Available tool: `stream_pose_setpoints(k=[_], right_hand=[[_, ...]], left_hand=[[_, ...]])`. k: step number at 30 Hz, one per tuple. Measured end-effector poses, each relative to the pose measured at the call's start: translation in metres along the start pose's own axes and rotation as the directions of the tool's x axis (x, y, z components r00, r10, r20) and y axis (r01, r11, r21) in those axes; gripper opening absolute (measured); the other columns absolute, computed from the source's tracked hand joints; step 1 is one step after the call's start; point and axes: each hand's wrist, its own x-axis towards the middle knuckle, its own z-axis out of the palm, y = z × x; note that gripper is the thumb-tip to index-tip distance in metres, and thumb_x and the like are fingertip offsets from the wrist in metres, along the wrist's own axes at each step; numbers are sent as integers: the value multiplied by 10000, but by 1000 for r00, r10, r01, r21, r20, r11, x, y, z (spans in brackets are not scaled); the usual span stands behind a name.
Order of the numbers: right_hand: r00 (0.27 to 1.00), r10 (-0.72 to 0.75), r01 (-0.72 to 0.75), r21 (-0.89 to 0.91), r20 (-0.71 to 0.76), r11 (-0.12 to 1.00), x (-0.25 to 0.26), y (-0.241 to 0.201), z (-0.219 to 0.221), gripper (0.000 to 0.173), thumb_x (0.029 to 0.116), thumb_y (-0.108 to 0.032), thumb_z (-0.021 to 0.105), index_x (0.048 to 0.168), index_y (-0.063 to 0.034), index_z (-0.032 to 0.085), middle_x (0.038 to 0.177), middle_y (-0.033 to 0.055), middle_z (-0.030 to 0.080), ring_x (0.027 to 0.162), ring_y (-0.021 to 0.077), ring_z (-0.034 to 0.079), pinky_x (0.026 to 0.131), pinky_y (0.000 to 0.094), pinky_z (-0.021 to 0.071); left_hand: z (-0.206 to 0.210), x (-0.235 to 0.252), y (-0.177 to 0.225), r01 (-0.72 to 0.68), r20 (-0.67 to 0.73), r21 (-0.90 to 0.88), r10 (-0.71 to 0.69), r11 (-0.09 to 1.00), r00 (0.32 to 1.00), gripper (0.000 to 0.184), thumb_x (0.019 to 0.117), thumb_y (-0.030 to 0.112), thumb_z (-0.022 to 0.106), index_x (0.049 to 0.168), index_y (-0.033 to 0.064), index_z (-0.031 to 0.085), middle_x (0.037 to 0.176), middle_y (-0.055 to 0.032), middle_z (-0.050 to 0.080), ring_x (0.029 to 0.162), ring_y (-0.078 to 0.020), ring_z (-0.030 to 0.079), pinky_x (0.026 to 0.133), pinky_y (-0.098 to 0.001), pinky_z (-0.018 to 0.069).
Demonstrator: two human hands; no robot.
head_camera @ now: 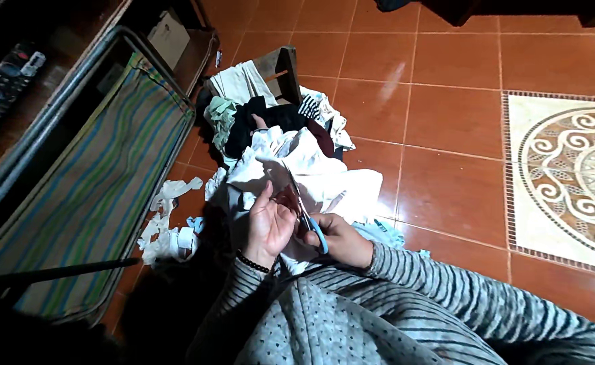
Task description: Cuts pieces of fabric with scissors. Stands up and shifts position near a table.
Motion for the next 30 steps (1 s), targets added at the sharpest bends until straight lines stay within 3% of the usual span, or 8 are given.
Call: stream_pose_setpoints(k=[4, 8, 11, 14, 17, 20, 24, 30], right_hand=[[1000, 14, -14, 45, 4, 999, 0, -1, 5, 357, 915, -478, 705, 795, -149, 636, 730, -135, 571, 639, -67, 506, 582, 148, 420], [997, 68, -70, 61, 25, 996, -3, 1, 12, 369, 915, -497, 701, 782, -162, 622, 677, -147, 555, 606, -60, 510, 571, 162, 429], [996, 90, -91, 58, 21, 994, -4, 2, 14, 369, 916, -492, 698, 769, -166, 608, 671, -146, 540, 604, -59, 502, 572, 160, 420], [994, 106, -110, 130, 41, 985, -3, -2, 13, 337, 930, -482, 685, 785, -182, 632, 681, -160, 561, 609, -69, 511, 563, 149, 422], [985, 40, -79, 230, 170, 970, -2, -8, 8, 321, 942, -506, 678, 820, -209, 667, 709, -179, 609, 634, -81, 545, 579, 138, 449], [946, -129, 46, 270, 297, 962, 8, -18, 2, 334, 963, -507, 660, 884, -183, 673, 748, -161, 625, 653, -80, 552, 581, 131, 453], [867, -325, 204, 328, 377, 923, 15, -50, 12, 471, 960, -536, 650, 1009, -68, 650, 949, -61, 640, 833, -49, 577, 694, 139, 480], [802, -411, 258, 369, 433, 893, 17, -75, 31, 693, 970, -664, 526, 1082, 13, 619, 984, 15, 641, 855, -16, 591, 709, 153, 495]], left_hand=[[15, 1, -6, -198, -222, 26, 198, 980, 955, 208, 1092, 178, 402, 1006, 78, 563, 847, -29, 623, 800, -107, 654, 805, -214, 555], [20, 1, -9, -225, -266, 42, 228, 973, 937, 71, 1087, 134, 433, 1138, 127, 482, 976, -25, 576, 889, -105, 608, 836, -230, 521], [17, 4, -7, -215, -263, 68, 225, 974, 938, 197, 1081, 132, 441, 1261, 159, 515, 917, -12, 598, 766, -97, 620, 722, -226, 545], [11, 1, -5, -432, -118, 219, 464, 875, 878, 362, 1048, -6, 424, 1390, 91, 489, 1036, -22, 618, 873, -109, 633, 842, -260, 545], [-3, -1, 3, -733, 194, 419, 736, 535, 649, 403, 915, -108, 571, 1258, 75, 676, 1151, -26, 719, 990, -139, 706, 886, -350, 600], [2, -18, 23, -845, 481, 482, 737, 230, 475, 473, 904, -72, 640, 1342, 108, 653, 1307, -5, 678, 1092, -126, 691, 906, -329, 604], [42, -58, 48, -900, 662, 429, 704, -74, 257, 489, 886, -51, 691, 1347, 101, 638, 1272, 49, 704, 1030, -87, 717, 850, -276, 632], [64, -80, 73, -900, 681, 430, 628, 74, 377, 562, 877, -80, 659, 1408, 88, 581, 1338, 1, 659, 1057, -115, 704, 870, -289, 624]])
